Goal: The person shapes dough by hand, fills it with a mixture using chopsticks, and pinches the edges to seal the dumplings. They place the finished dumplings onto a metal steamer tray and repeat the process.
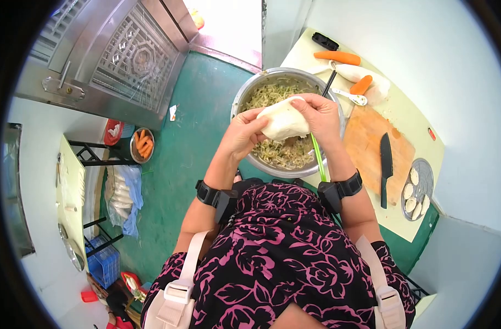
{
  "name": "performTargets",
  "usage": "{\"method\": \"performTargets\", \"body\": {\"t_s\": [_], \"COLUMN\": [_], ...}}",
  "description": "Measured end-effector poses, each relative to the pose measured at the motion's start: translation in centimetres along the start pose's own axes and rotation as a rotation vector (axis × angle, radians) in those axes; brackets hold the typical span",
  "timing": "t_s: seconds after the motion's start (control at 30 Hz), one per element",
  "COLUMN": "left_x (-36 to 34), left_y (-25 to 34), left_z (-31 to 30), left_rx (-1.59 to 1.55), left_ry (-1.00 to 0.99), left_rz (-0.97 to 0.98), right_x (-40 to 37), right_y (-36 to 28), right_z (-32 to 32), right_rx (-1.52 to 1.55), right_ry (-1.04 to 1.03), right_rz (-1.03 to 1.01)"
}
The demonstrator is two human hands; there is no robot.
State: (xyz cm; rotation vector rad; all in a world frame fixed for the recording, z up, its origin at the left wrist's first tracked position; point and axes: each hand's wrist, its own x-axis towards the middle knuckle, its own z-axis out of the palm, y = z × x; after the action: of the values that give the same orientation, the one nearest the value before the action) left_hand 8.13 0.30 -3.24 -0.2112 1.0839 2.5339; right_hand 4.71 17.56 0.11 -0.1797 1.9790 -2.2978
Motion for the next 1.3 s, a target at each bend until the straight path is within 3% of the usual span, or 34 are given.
{"method": "performTargets", "body": {"t_s": [0.17,0.3,0.43,0.53,0.57,0.7,0.8,0.93,1.13,1.3], "left_x": [1.9,1.3,1.1,0.8,0.8,1.0,1.0,0.7,-0.3,-0.8], "left_y": [-2.2,-2.1,-1.5,-1.1,-1.2,-1.3,-1.6,-1.9,-1.4,-1.4], "left_z": [0.6,1.4,1.4,2.9,3.1,2.7,1.9,0.5,0.2,-0.7], "left_rx": [-0.167,-0.136,0.047,0.023,0.034,0.141,0.338,0.766,0.373,0.079], "left_ry": [-0.32,-0.19,-0.083,-0.01,-0.001,0.061,0.14,0.204,0.246,0.014], "left_rz": [0.08,0.048,0.052,0.102,0.109,0.156,0.241,0.362,0.222,0.103], "right_x": [0.2,1.9,3.5,2.9,2.3,-0.7,-0.5,-0.4,-0.3,0.7], "right_y": [-2.7,-3.1,-0.1,1.1,1.7,2.6,4.1,3.5,2.1,1.7], "right_z": [2.2,1.2,-0.7,-1.7,-2.0,-0.8,-1.2,-1.3,-1.7,-1.4], "right_rx": [-0.226,-0.265,-0.224,-0.116,0.043,0.893,0.667,0.167,0.158,0.259], "right_ry": [-0.154,-0.114,-0.208,-0.229,-0.306,-0.233,-0.197,-0.166,-0.139,-0.277], "right_rz": [-0.111,0.024,0.088,0.3,0.437,0.648,0.437,0.349,0.409,0.399]}}
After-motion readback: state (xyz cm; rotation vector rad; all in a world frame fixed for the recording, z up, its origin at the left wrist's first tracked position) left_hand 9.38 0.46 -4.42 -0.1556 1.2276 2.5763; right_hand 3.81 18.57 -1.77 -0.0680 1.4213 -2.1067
